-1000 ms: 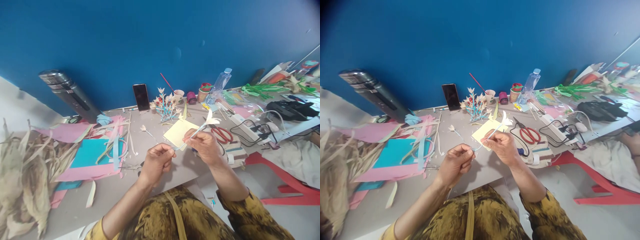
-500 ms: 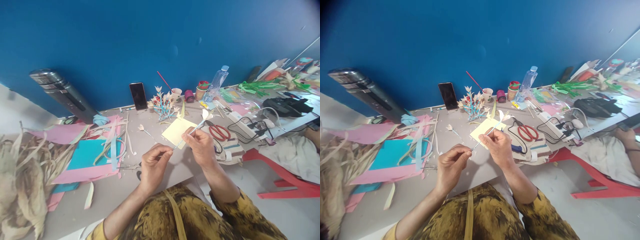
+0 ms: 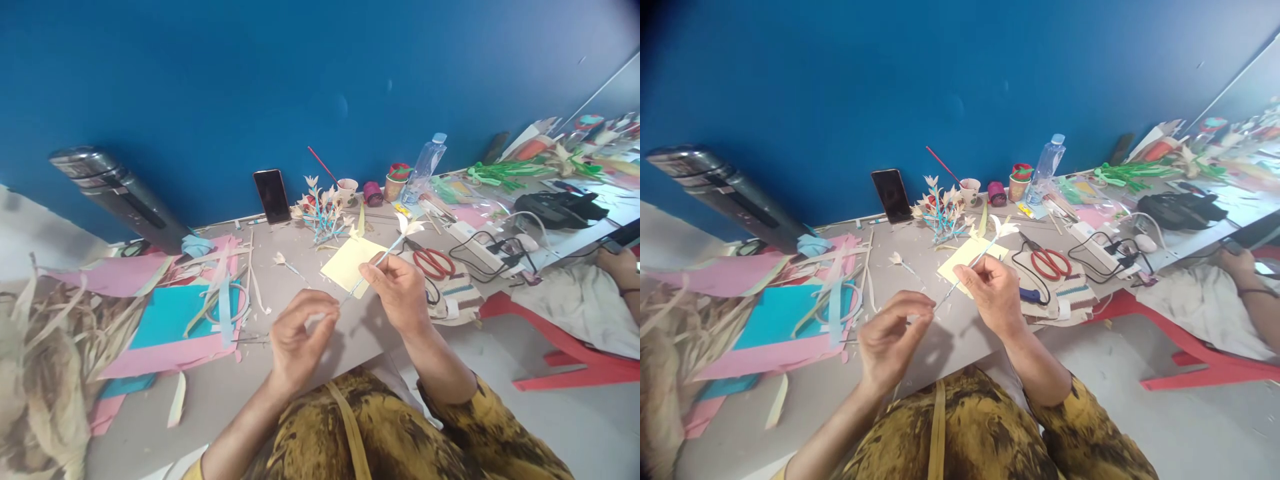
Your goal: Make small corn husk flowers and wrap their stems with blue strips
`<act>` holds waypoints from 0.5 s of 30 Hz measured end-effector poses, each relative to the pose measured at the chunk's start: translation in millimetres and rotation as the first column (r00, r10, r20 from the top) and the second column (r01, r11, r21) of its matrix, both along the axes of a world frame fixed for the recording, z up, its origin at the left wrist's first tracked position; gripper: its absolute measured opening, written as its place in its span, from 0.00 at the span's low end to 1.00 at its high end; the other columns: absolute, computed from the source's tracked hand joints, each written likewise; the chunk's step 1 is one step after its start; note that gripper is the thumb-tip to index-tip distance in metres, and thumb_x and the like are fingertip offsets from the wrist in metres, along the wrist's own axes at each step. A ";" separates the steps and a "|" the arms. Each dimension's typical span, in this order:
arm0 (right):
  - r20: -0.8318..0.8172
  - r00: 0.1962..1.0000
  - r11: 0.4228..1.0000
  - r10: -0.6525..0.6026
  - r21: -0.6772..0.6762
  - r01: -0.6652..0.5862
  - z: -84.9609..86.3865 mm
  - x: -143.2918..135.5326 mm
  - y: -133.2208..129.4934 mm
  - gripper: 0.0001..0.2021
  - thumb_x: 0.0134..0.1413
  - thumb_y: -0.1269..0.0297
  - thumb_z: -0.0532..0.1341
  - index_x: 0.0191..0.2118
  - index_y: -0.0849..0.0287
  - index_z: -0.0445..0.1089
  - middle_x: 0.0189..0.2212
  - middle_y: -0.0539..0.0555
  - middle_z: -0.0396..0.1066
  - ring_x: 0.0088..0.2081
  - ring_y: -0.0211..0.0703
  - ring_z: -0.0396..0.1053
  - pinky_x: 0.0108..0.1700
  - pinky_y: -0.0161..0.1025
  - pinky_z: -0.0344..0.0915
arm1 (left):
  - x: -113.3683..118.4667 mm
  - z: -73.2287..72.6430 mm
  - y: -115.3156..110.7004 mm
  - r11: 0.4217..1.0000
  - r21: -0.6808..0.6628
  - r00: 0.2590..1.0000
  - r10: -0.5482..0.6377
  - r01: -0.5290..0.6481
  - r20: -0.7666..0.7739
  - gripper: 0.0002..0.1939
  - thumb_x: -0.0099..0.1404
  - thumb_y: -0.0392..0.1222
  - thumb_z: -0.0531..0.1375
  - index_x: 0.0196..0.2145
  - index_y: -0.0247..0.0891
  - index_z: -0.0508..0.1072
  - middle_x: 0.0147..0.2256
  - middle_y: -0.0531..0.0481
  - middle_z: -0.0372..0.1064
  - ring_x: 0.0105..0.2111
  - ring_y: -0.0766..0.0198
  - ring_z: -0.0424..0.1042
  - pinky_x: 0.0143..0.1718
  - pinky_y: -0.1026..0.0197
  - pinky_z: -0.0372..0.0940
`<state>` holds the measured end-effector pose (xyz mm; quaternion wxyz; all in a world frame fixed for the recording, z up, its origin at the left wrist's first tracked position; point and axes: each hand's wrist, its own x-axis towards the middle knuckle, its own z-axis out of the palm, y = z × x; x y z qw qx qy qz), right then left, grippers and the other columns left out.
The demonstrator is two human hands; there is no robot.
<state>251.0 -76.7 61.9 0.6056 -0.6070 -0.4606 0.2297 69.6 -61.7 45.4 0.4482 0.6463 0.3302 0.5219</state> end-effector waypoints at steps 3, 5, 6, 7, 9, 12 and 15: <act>-0.019 0.998 0.999 0.054 0.006 -0.054 2.9 -1.0 0.1 0.21 0.51 0.50 0.67 0.20 0.57 0.61 0.18 0.47 0.58 0.25 0.37 0.57 0.26 0.34 0.54 | -4.6 -3.2 7.8 0.919 -0.393 0.985 0.086 -0.020 0.151 0.08 0.61 0.45 0.67 0.29 0.40 0.77 0.28 0.50 0.72 0.30 0.64 0.69 0.35 0.62 0.63; -0.043 0.995 0.996 0.093 0.016 -0.093 4.8 -3.0 0.0 0.22 0.51 0.49 0.67 0.19 0.57 0.60 0.18 0.47 0.58 0.25 0.37 0.56 0.25 0.34 0.53 | -5.0 -3.9 11.7 0.809 -0.582 0.974 0.062 0.078 0.217 0.13 0.59 0.50 0.67 0.29 0.37 0.77 0.27 0.50 0.70 0.26 0.67 0.66 0.31 0.64 0.62; -0.050 0.993 0.994 0.105 0.018 -0.104 5.5 -4.1 0.0 0.22 0.51 0.49 0.67 0.19 0.57 0.59 0.18 0.47 0.57 0.25 0.37 0.56 0.25 0.34 0.53 | -4.7 -3.3 12.6 0.765 -0.631 0.970 0.037 0.127 0.241 0.15 0.57 0.51 0.68 0.28 0.36 0.77 0.27 0.50 0.70 0.26 0.68 0.65 0.30 0.64 0.62; -0.049 0.992 0.994 0.112 0.015 -0.112 5.8 -5.2 -0.1 0.23 0.51 0.49 0.68 0.19 0.56 0.59 0.19 0.47 0.58 0.25 0.37 0.56 0.25 0.34 0.53 | -4.2 -2.2 12.8 0.739 -0.654 0.966 0.016 0.162 0.257 0.16 0.56 0.52 0.69 0.28 0.35 0.77 0.27 0.50 0.70 0.25 0.68 0.65 0.30 0.64 0.62; -0.035 0.992 0.993 0.122 0.004 -0.122 5.4 -6.9 -0.4 0.22 0.51 0.49 0.68 0.20 0.57 0.59 0.19 0.48 0.58 0.26 0.37 0.56 0.25 0.34 0.54 | -3.0 1.2 11.9 0.721 -0.660 0.962 -0.034 0.210 0.270 0.17 0.55 0.53 0.69 0.28 0.34 0.78 0.27 0.49 0.70 0.26 0.68 0.65 0.31 0.64 0.62; -0.017 0.990 0.990 0.141 -0.002 -0.142 2.9 -8.2 -0.7 0.21 0.52 0.51 0.67 0.20 0.57 0.60 0.19 0.47 0.59 0.25 0.36 0.57 0.26 0.34 0.55 | -2.1 4.8 11.1 0.694 -0.655 0.946 -0.128 0.300 0.298 0.18 0.56 0.54 0.68 0.29 0.33 0.79 0.27 0.47 0.71 0.26 0.66 0.66 0.30 0.63 0.62; -0.006 0.987 0.987 0.162 -0.010 -0.162 0.4 -8.8 -0.6 0.19 0.52 0.53 0.67 0.21 0.57 0.61 0.19 0.46 0.59 0.25 0.36 0.57 0.27 0.34 0.55 | -1.9 5.0 13.0 0.699 -0.637 0.940 -0.166 0.326 0.299 0.15 0.56 0.51 0.67 0.28 0.34 0.79 0.26 0.47 0.70 0.26 0.65 0.66 0.29 0.63 0.60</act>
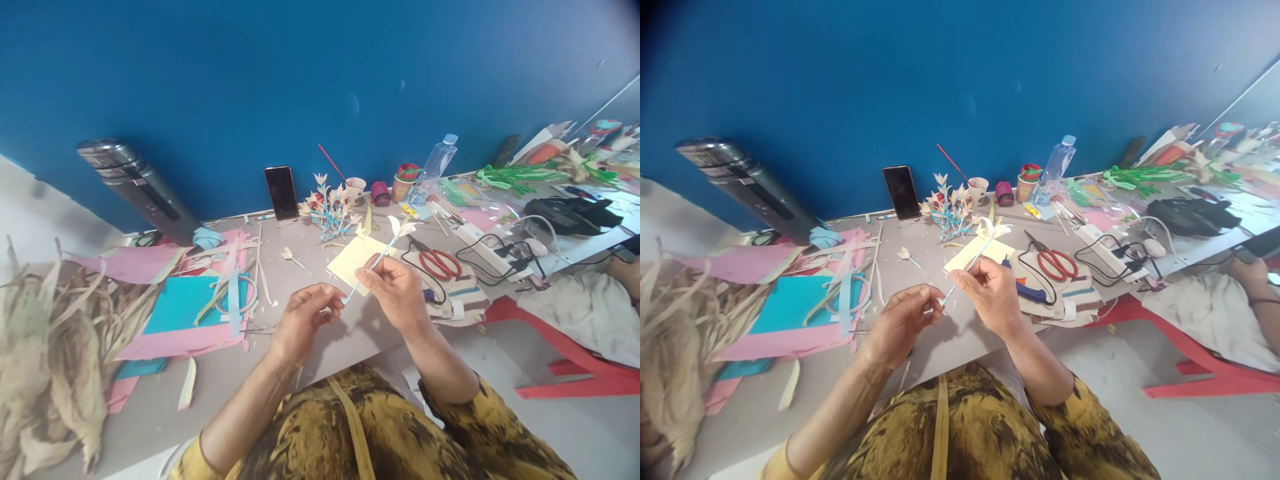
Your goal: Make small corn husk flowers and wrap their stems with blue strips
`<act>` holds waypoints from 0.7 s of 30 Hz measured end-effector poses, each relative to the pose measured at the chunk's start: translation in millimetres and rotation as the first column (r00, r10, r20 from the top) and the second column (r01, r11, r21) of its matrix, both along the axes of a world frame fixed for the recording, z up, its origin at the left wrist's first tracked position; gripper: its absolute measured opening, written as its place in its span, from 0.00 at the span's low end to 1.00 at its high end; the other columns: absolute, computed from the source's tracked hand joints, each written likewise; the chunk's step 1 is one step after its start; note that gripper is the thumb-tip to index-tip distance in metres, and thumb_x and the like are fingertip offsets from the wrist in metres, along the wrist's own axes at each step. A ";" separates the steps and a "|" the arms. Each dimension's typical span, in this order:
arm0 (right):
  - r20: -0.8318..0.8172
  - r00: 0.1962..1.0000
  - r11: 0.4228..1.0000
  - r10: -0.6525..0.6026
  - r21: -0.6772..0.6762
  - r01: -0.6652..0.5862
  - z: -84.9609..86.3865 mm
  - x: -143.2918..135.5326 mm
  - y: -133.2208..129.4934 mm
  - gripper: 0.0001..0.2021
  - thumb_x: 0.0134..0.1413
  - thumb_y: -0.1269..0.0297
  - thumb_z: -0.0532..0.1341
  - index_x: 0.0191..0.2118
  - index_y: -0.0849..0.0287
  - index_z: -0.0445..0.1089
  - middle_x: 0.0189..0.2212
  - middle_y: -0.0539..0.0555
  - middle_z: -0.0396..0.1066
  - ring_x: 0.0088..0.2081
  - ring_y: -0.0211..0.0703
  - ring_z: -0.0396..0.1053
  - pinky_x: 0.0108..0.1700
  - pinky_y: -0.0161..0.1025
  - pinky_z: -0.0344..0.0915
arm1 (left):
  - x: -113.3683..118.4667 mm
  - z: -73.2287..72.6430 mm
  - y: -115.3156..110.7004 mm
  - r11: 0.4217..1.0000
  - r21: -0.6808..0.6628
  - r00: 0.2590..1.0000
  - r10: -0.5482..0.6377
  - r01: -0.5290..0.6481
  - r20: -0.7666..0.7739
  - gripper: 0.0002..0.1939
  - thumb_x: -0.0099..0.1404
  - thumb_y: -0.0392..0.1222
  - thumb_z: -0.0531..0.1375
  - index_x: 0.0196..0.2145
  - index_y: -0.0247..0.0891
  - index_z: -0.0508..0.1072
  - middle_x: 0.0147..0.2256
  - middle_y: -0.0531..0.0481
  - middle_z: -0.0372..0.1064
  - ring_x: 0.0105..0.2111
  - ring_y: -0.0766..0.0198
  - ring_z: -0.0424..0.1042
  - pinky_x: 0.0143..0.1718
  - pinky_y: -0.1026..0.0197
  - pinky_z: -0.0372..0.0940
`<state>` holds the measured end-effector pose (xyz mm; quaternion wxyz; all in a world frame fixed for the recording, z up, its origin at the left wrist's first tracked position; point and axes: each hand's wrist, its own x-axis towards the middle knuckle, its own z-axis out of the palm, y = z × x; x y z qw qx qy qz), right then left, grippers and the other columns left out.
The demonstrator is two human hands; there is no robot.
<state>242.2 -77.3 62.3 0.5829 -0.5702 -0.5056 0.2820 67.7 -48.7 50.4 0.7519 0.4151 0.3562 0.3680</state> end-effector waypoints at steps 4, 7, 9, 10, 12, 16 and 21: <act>0.004 1.000 1.000 0.031 -0.001 -0.031 0.0 -1.2 0.2 0.18 0.52 0.55 0.67 0.22 0.57 0.62 0.21 0.47 0.62 0.25 0.36 0.57 0.28 0.35 0.56 | -0.6 2.5 0.7 0.984 0.172 0.984 0.063 -0.034 -0.164 0.08 0.55 0.43 0.68 0.26 0.36 0.78 0.22 0.52 0.67 0.24 0.68 0.61 0.29 0.65 0.57; 0.013 0.999 1.000 0.029 0.009 -0.029 1.3 -1.7 -0.1 0.18 0.52 0.56 0.67 0.21 0.57 0.61 0.21 0.47 0.63 0.24 0.36 0.58 0.28 0.35 0.57 | -0.7 9.4 -4.0 0.971 0.240 0.957 0.085 -0.016 -0.278 0.08 0.56 0.43 0.67 0.25 0.36 0.76 0.22 0.54 0.65 0.23 0.68 0.59 0.27 0.65 0.54; 0.050 0.999 1.000 -0.007 0.005 0.007 1.9 -1.7 -0.4 0.18 0.51 0.56 0.67 0.20 0.57 0.62 0.20 0.47 0.63 0.24 0.35 0.58 0.27 0.34 0.57 | 0.3 13.8 -9.2 0.951 0.308 0.938 0.129 -0.024 -0.323 0.08 0.59 0.43 0.65 0.26 0.37 0.74 0.23 0.53 0.65 0.24 0.67 0.59 0.27 0.64 0.54; 0.075 0.997 0.999 -0.035 0.003 0.035 2.2 -1.6 -0.4 0.18 0.50 0.55 0.68 0.20 0.57 0.62 0.19 0.47 0.63 0.24 0.36 0.58 0.27 0.35 0.57 | 1.1 15.0 -12.0 0.925 0.377 0.921 0.184 -0.044 -0.344 0.08 0.60 0.42 0.64 0.26 0.38 0.73 0.24 0.53 0.66 0.25 0.66 0.61 0.28 0.64 0.55; 0.119 0.989 0.996 -0.088 -0.001 0.089 2.8 -1.8 -0.1 0.18 0.49 0.55 0.68 0.19 0.57 0.62 0.19 0.48 0.64 0.24 0.36 0.59 0.27 0.35 0.58 | 3.0 14.5 -17.0 0.818 0.569 0.868 0.340 -0.083 -0.361 0.07 0.62 0.38 0.62 0.26 0.39 0.71 0.26 0.52 0.67 0.28 0.64 0.64 0.32 0.63 0.57; 0.135 0.977 0.986 -0.162 -0.019 0.166 4.3 -5.1 1.7 0.20 0.47 0.55 0.68 0.17 0.57 0.60 0.17 0.47 0.64 0.23 0.36 0.59 0.26 0.34 0.58 | 5.4 4.0 -21.7 0.529 0.849 0.814 0.497 -0.009 -0.302 0.07 0.66 0.34 0.57 0.30 0.40 0.69 0.29 0.50 0.68 0.32 0.62 0.66 0.37 0.61 0.59; 0.099 0.968 0.968 -0.233 -0.070 0.240 4.5 -11.0 3.8 0.22 0.46 0.55 0.68 0.15 0.57 0.57 0.14 0.45 0.58 0.21 0.33 0.53 0.24 0.33 0.54 | 5.7 -7.7 -19.5 0.464 0.885 0.828 0.479 0.042 -0.291 0.07 0.68 0.34 0.56 0.30 0.42 0.68 0.30 0.49 0.66 0.31 0.61 0.65 0.35 0.60 0.59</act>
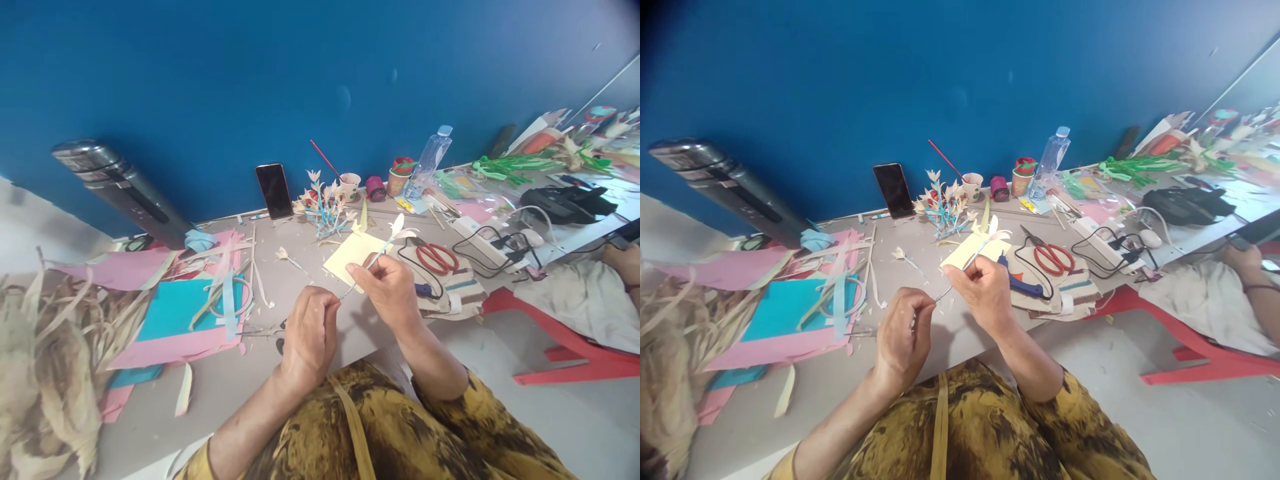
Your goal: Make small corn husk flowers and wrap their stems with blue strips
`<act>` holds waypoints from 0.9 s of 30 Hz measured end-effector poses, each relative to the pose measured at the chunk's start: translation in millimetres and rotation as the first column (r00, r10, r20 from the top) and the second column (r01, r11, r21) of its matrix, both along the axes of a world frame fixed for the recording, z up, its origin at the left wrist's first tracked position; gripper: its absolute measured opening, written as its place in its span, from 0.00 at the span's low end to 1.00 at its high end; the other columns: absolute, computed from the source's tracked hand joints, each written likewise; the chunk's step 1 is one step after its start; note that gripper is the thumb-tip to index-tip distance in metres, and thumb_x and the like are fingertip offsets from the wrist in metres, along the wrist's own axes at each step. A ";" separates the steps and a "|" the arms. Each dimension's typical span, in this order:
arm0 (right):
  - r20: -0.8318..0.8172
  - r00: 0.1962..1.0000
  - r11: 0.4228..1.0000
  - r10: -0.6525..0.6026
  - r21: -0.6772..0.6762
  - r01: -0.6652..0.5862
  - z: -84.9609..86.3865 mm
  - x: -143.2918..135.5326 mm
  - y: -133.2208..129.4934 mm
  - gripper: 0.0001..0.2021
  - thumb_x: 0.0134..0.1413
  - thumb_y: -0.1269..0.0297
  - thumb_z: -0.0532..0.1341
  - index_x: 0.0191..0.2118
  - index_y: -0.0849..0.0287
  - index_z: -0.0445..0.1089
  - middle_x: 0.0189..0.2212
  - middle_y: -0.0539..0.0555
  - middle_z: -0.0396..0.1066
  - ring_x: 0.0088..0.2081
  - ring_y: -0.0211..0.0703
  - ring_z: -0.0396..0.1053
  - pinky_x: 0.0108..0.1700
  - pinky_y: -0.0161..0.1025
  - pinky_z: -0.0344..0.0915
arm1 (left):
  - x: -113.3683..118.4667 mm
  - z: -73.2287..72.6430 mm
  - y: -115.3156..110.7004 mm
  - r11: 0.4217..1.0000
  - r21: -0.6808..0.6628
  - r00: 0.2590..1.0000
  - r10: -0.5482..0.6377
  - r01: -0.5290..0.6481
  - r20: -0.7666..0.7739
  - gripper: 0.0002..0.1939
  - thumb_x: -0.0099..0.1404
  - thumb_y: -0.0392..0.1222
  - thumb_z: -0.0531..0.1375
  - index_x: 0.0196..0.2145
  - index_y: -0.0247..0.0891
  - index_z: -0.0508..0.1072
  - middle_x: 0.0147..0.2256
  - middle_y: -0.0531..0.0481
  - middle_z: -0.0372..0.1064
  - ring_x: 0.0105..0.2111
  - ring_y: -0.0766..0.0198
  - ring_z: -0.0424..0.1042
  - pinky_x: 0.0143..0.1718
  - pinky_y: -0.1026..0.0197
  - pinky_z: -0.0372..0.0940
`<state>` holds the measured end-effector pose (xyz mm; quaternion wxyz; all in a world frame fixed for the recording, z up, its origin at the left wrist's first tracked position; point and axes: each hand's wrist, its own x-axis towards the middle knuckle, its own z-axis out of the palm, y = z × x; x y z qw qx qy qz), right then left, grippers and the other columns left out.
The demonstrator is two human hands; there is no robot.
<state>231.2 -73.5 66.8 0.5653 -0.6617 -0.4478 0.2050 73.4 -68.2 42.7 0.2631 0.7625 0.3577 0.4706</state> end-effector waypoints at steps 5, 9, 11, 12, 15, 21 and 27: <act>-0.232 0.934 0.961 0.273 0.025 -0.275 -8.1 8.1 -2.7 0.18 0.50 0.49 0.68 0.25 0.59 0.69 0.20 0.46 0.61 0.23 0.33 0.54 0.25 0.33 0.54 | -1.2 -0.4 1.4 0.970 -0.243 0.995 0.021 0.002 0.095 0.08 0.69 0.38 0.56 0.30 0.41 0.68 0.28 0.51 0.64 0.28 0.63 0.64 0.34 0.61 0.58; -0.405 0.700 0.794 0.589 0.125 -0.595 -17.0 19.0 -5.5 0.22 0.52 0.47 0.68 0.46 0.58 0.77 0.32 0.52 0.70 0.27 0.36 0.62 0.27 0.33 0.58 | -2.3 -0.9 4.1 0.753 -0.622 0.956 -0.027 0.212 0.292 0.10 0.69 0.46 0.57 0.31 0.40 0.66 0.21 0.57 0.57 0.21 0.67 0.57 0.26 0.63 0.55; -0.346 0.724 0.797 0.597 0.146 -0.587 -20.1 20.9 -5.3 0.16 0.54 0.51 0.68 0.41 0.58 0.80 0.32 0.53 0.72 0.30 0.38 0.65 0.31 0.35 0.61 | -2.0 -1.9 5.1 0.667 -0.671 0.915 -0.038 0.324 0.403 0.11 0.67 0.48 0.58 0.32 0.39 0.66 0.21 0.59 0.54 0.19 0.69 0.54 0.23 0.64 0.53; -0.301 0.759 0.815 0.578 0.154 -0.559 -21.0 20.6 -4.9 0.13 0.55 0.54 0.69 0.38 0.58 0.81 0.31 0.53 0.73 0.32 0.39 0.67 0.33 0.35 0.62 | -1.8 -2.3 5.2 0.660 -0.672 0.906 -0.031 0.336 0.422 0.12 0.67 0.49 0.59 0.32 0.39 0.66 0.22 0.59 0.53 0.19 0.70 0.54 0.23 0.64 0.53; -0.227 0.840 0.869 0.493 0.171 -0.464 -21.4 16.7 -3.2 0.11 0.53 0.55 0.70 0.30 0.58 0.81 0.30 0.54 0.76 0.33 0.42 0.69 0.34 0.37 0.63 | -1.5 -2.6 3.7 0.755 -0.619 0.945 -0.002 0.216 0.327 0.10 0.68 0.47 0.58 0.32 0.39 0.65 0.23 0.59 0.55 0.20 0.70 0.55 0.23 0.64 0.53; -0.222 0.908 0.932 0.356 0.159 -0.327 -19.4 7.6 -5.0 0.15 0.48 0.54 0.71 0.23 0.59 0.73 0.24 0.50 0.71 0.26 0.38 0.64 0.27 0.36 0.59 | -3.7 -6.4 4.5 0.999 -0.042 1.000 -0.004 0.003 -0.013 0.08 0.71 0.36 0.54 0.32 0.39 0.67 0.29 0.53 0.65 0.30 0.66 0.65 0.33 0.63 0.61; -0.059 0.970 0.969 0.236 0.094 -0.230 -19.2 3.8 -8.7 0.21 0.51 0.54 0.69 0.19 0.58 0.61 0.20 0.48 0.62 0.24 0.35 0.57 0.26 0.35 0.55 | -6.1 -13.1 9.2 0.963 0.267 0.986 0.017 0.029 -0.168 0.06 0.72 0.33 0.53 0.36 0.40 0.66 0.31 0.50 0.67 0.31 0.64 0.68 0.34 0.63 0.64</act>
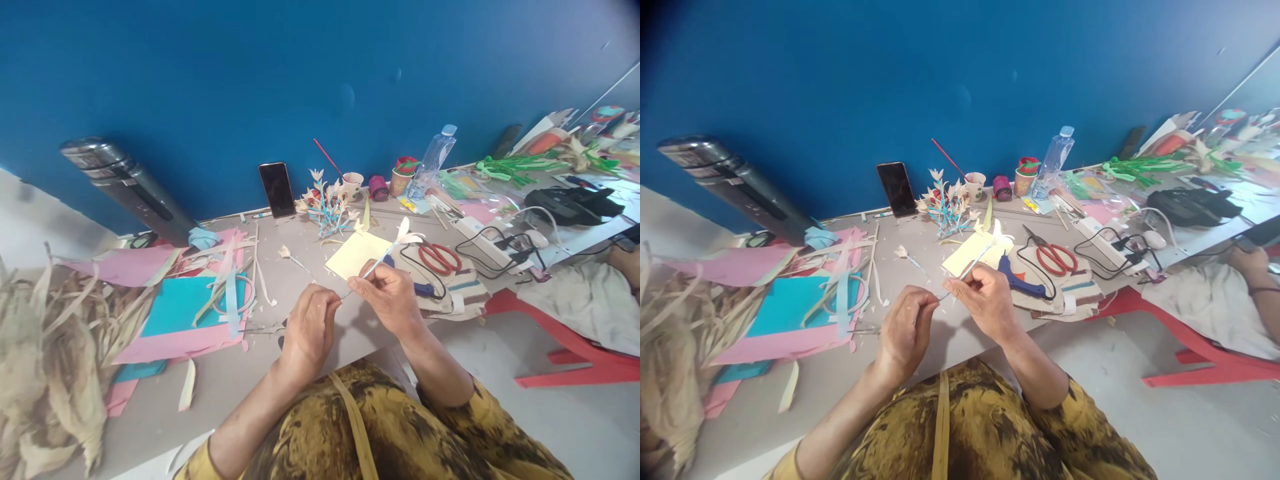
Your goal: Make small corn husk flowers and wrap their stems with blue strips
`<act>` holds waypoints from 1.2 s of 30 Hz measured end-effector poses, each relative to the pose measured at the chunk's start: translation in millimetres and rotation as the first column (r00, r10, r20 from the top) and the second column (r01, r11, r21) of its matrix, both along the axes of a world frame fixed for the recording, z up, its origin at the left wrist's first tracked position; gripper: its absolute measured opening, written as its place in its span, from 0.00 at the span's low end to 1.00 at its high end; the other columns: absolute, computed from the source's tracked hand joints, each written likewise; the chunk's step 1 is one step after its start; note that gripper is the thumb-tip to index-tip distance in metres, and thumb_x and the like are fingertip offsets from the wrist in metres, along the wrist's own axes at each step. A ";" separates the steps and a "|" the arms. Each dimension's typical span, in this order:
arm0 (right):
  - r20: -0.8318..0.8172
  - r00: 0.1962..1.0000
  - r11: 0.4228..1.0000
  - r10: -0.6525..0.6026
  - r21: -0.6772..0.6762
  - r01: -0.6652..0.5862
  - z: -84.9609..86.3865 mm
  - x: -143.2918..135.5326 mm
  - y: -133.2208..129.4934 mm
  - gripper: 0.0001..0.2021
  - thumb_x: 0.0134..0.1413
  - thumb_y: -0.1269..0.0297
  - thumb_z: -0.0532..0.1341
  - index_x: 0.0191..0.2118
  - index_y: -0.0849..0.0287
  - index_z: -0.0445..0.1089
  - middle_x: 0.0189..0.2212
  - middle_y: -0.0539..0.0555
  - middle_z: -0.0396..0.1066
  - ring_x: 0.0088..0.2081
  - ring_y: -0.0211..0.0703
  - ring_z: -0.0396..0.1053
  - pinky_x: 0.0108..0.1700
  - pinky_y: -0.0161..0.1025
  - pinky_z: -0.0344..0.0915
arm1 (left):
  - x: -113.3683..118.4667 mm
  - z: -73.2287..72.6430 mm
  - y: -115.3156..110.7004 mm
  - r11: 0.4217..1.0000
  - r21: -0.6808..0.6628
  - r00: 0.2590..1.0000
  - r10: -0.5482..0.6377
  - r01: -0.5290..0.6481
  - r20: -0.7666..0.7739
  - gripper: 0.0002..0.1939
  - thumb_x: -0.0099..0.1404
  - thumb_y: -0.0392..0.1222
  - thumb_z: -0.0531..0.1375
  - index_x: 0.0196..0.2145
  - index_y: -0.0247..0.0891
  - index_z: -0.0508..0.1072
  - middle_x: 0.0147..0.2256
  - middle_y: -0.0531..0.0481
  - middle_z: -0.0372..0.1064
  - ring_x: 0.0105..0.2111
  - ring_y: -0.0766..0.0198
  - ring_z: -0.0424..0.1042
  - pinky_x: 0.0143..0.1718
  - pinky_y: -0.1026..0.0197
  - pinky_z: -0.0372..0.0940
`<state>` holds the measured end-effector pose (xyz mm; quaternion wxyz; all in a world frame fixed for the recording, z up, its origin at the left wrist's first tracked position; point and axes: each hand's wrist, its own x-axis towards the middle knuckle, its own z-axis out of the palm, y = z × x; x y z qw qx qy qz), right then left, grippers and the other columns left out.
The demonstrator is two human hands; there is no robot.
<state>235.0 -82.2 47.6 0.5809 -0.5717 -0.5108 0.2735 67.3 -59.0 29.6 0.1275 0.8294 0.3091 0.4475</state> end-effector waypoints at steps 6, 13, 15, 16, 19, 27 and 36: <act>0.088 0.991 0.995 -0.098 -0.009 0.099 -2.8 -6.5 0.7 0.23 0.51 0.54 0.68 0.17 0.57 0.57 0.17 0.45 0.58 0.22 0.33 0.54 0.25 0.34 0.54 | -0.1 -1.4 -1.6 0.995 0.046 0.990 0.096 -0.092 -0.099 0.07 0.74 0.37 0.51 0.36 0.40 0.66 0.31 0.50 0.69 0.30 0.64 0.69 0.31 0.63 0.63; 0.170 0.968 0.982 -0.186 0.024 0.185 -10.6 -10.0 2.7 0.23 0.52 0.55 0.67 0.16 0.57 0.55 0.15 0.44 0.56 0.21 0.33 0.52 0.25 0.33 0.53 | -3.8 -9.0 -1.5 1.000 0.027 0.996 0.005 -0.003 -0.085 0.04 0.72 0.33 0.54 0.38 0.39 0.66 0.33 0.49 0.69 0.33 0.63 0.70 0.35 0.63 0.66; 0.180 0.964 0.981 -0.193 0.033 0.191 -10.8 -10.9 3.0 0.23 0.52 0.55 0.66 0.16 0.57 0.55 0.15 0.44 0.56 0.21 0.33 0.52 0.25 0.33 0.53 | -5.9 -10.7 -2.4 1.000 0.015 0.995 -0.014 0.016 -0.100 0.04 0.72 0.32 0.54 0.39 0.38 0.67 0.34 0.48 0.70 0.34 0.63 0.70 0.36 0.63 0.66; 0.183 0.963 0.980 -0.200 0.036 0.196 -10.6 -11.6 3.1 0.23 0.52 0.55 0.67 0.16 0.57 0.56 0.15 0.44 0.56 0.21 0.33 0.52 0.25 0.33 0.53 | -6.7 -11.2 -3.0 1.000 0.011 0.994 -0.010 0.011 -0.109 0.04 0.71 0.32 0.54 0.40 0.38 0.67 0.34 0.48 0.70 0.34 0.63 0.71 0.36 0.63 0.66; 0.185 0.956 0.973 -0.229 0.041 0.226 -10.1 -15.4 3.2 0.23 0.51 0.55 0.67 0.16 0.56 0.56 0.15 0.43 0.55 0.20 0.33 0.52 0.24 0.34 0.53 | -7.3 -12.6 -4.9 0.998 0.033 0.990 0.048 -0.044 -0.135 0.04 0.71 0.32 0.55 0.39 0.39 0.68 0.33 0.49 0.71 0.33 0.64 0.71 0.33 0.65 0.65; 0.157 0.947 0.958 -0.280 -0.014 0.286 -10.9 -26.1 5.6 0.24 0.49 0.53 0.67 0.15 0.56 0.55 0.14 0.43 0.54 0.20 0.33 0.51 0.25 0.34 0.53 | -6.6 -16.0 -5.8 0.985 0.077 0.984 0.160 -0.154 -0.080 0.07 0.67 0.30 0.55 0.33 0.40 0.67 0.29 0.52 0.69 0.29 0.66 0.70 0.29 0.65 0.60; -0.103 0.990 0.988 0.095 -0.111 -0.107 -14.8 -11.3 7.4 0.22 0.58 0.43 0.61 0.30 0.60 0.76 0.23 0.50 0.66 0.24 0.36 0.57 0.26 0.34 0.56 | -18.0 -2.7 -7.3 0.517 -0.826 0.906 0.202 0.224 0.372 0.10 0.64 0.47 0.60 0.30 0.38 0.68 0.21 0.58 0.59 0.18 0.71 0.55 0.20 0.67 0.53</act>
